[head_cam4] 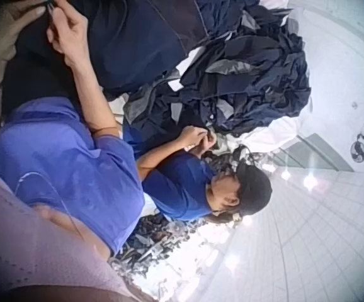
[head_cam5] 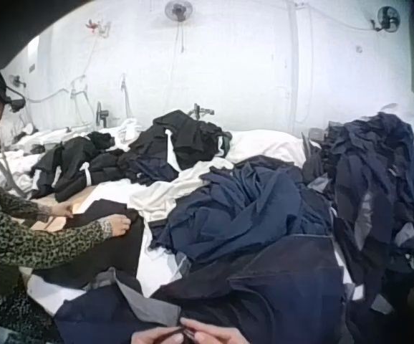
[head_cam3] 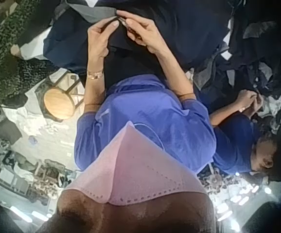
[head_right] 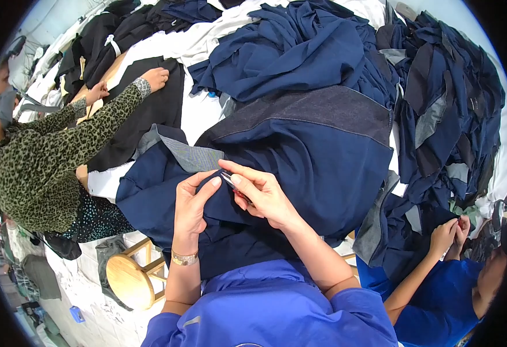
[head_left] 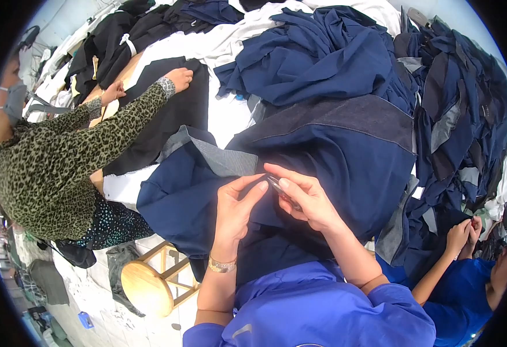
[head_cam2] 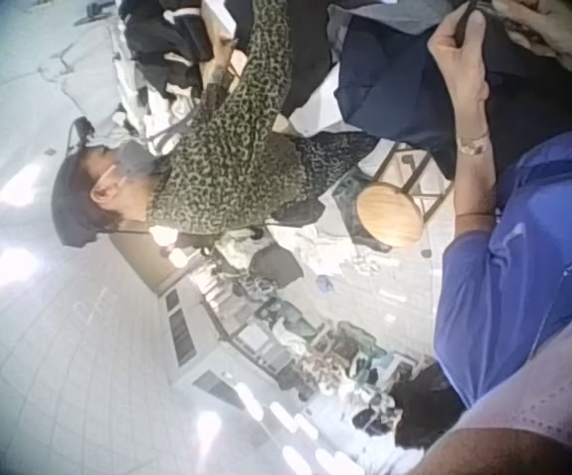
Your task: Trimming loose threads and excess fabric from dark blue garments using thread snips.
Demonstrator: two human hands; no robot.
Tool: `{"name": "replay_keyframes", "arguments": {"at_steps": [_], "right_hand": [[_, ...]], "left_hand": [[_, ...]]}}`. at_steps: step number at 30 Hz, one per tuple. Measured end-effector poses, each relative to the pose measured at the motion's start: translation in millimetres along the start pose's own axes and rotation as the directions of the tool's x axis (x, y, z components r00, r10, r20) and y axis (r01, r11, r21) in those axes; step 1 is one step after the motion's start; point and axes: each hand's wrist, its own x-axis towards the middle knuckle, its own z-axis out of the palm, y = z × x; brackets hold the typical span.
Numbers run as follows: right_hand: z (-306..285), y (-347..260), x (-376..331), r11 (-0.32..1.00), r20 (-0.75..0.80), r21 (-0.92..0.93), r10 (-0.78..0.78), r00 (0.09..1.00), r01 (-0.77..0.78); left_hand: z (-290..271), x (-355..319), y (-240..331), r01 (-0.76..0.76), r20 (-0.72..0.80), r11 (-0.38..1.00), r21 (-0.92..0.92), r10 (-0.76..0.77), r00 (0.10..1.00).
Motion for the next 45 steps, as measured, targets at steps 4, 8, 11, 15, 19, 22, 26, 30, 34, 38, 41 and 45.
{"name": "replay_keyframes", "arguments": {"at_steps": [4,8,11,15,19,22,26,30,34,38,41,45], "right_hand": [[0.6,0.5,-0.4,1.0,0.001,0.006,0.0,1.0,0.0],[0.9,2.2,-0.2,0.999,-0.006,0.046,0.009,1.0,-0.008],[1.4,1.4,0.8,0.997,-0.019,0.071,0.019,1.0,-0.018],[6.0,2.1,3.8,0.997,-0.065,0.082,-0.01,0.998,0.015],[3.7,0.9,4.8,0.995,-0.013,0.096,-0.011,1.0,0.012],[5.9,2.0,7.1,0.997,-0.059,0.078,-0.018,0.998,0.023],[6.6,4.1,9.1,0.998,-0.076,0.045,-0.032,0.997,0.036],[5.1,-0.8,9.6,0.994,-0.144,0.093,-0.046,0.989,0.059],[1.3,-4.1,7.7,0.994,-0.11,0.094,-0.048,0.993,0.058],[2.7,-0.9,5.1,0.998,-0.07,0.066,-0.002,0.998,0.007],[1.8,4.5,4.7,0.998,-0.029,0.059,0.003,1.0,-0.001],[2.5,3.3,6.1,0.998,-0.096,0.066,-0.004,0.995,0.01]], "left_hand": [[1.0,-0.4,-0.7,-0.027,0.002,0.999,0.024,0.027,1.0],[2.4,-2.0,-1.5,-0.057,-0.005,0.996,0.062,0.057,0.998],[2.1,-1.8,-4.2,-0.046,-0.005,0.996,0.079,0.047,0.999],[2.8,-0.7,-3.2,-0.045,-0.005,0.996,0.072,0.045,0.999],[5.1,-0.4,0.8,-0.044,-0.004,0.999,0.032,0.045,0.999],[5.0,0.0,1.1,-0.04,-0.003,0.999,0.019,0.04,0.999],[1.4,1.4,-2.3,-0.028,0.007,1.0,0.004,0.028,1.0],[-1.6,2.2,-6.0,0.055,0.011,0.998,-0.015,-0.055,0.998],[-1.9,2.2,-4.6,0.082,0.009,0.993,-0.08,-0.081,0.997],[-2.4,3.1,-4.3,0.092,0.007,0.991,-0.101,-0.092,0.996],[-0.5,3.1,-5.5,0.004,-0.02,1.0,-0.025,-0.004,1.0],[0.5,0.9,-2.6,0.055,-0.011,0.997,-0.054,-0.056,0.998]]}}
